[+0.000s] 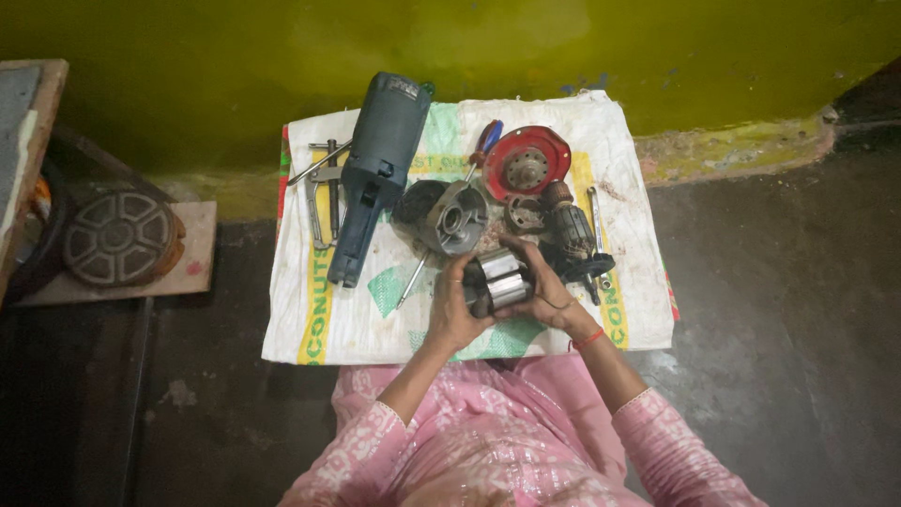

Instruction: The person disassembles and reassembles motor components on a work surface. They separate the motor housing, rotor, and stator, then reinsert the rotor into the housing and attach the outer casing.

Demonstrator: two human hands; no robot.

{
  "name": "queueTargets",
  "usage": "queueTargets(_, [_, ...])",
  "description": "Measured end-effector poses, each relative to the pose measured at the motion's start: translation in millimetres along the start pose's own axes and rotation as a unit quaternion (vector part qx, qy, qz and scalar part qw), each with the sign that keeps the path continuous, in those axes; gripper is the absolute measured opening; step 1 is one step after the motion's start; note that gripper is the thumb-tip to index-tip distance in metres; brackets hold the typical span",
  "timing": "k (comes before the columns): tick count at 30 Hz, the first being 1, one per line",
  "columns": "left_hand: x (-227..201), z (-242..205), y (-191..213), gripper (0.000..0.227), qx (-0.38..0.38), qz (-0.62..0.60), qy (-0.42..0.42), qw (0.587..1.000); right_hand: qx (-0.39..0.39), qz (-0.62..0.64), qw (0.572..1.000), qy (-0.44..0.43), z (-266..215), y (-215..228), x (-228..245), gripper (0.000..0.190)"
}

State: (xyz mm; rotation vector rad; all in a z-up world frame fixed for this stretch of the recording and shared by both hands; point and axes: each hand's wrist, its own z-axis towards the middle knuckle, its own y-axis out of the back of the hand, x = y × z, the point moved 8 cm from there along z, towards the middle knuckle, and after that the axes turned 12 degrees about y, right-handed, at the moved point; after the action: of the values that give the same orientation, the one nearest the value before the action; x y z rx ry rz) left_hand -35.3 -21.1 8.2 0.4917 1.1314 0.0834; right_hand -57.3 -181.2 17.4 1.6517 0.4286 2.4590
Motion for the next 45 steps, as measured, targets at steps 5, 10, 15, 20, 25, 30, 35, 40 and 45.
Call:
queueTargets(5, [4,5,1,0.109,0.004,0.026,0.057,0.998,-0.016,-0.029,0.999,0.005,0,6,-2,0.117])
queueTargets(10, [-1,3,2,0.113,0.038,0.016,0.064,0.997,-0.061,0.030,0.997,-0.044,-9,-3,-24,0.114])
queueTargets(15, [-9,-3,21,0.104,0.041,-0.069,0.054,0.995,-0.083,-0.009,0.996,-0.012,-3,2,-33,0.112])
queueTargets(20, [50,13,39,0.081,-0.072,-0.257,0.276,0.923,-0.122,0.052,0.991,-0.005,-10,7,-47,0.115])
queueTargets(25, [79,58,22,0.097,-0.120,-0.013,0.309,0.943,-0.174,0.071,0.981,-0.044,-22,10,-64,0.138])
queueTargets(30, [85,65,18,0.083,-0.197,-0.008,0.246,0.949,-0.160,0.074,0.983,-0.057,-24,7,-76,0.137])
queueTargets(35, [73,51,20,0.091,-0.214,-0.059,0.208,0.953,-0.164,0.010,0.986,-0.034,-26,11,-80,0.150])
queueTargets(40, [34,52,28,0.097,-0.189,-0.056,0.117,0.973,-0.186,0.074,0.979,-0.050,-29,7,-82,0.152])
queueTargets(45, [22,80,34,0.097,-0.134,0.011,0.090,0.987,-0.177,0.054,0.982,-0.035,-22,11,-74,0.148])
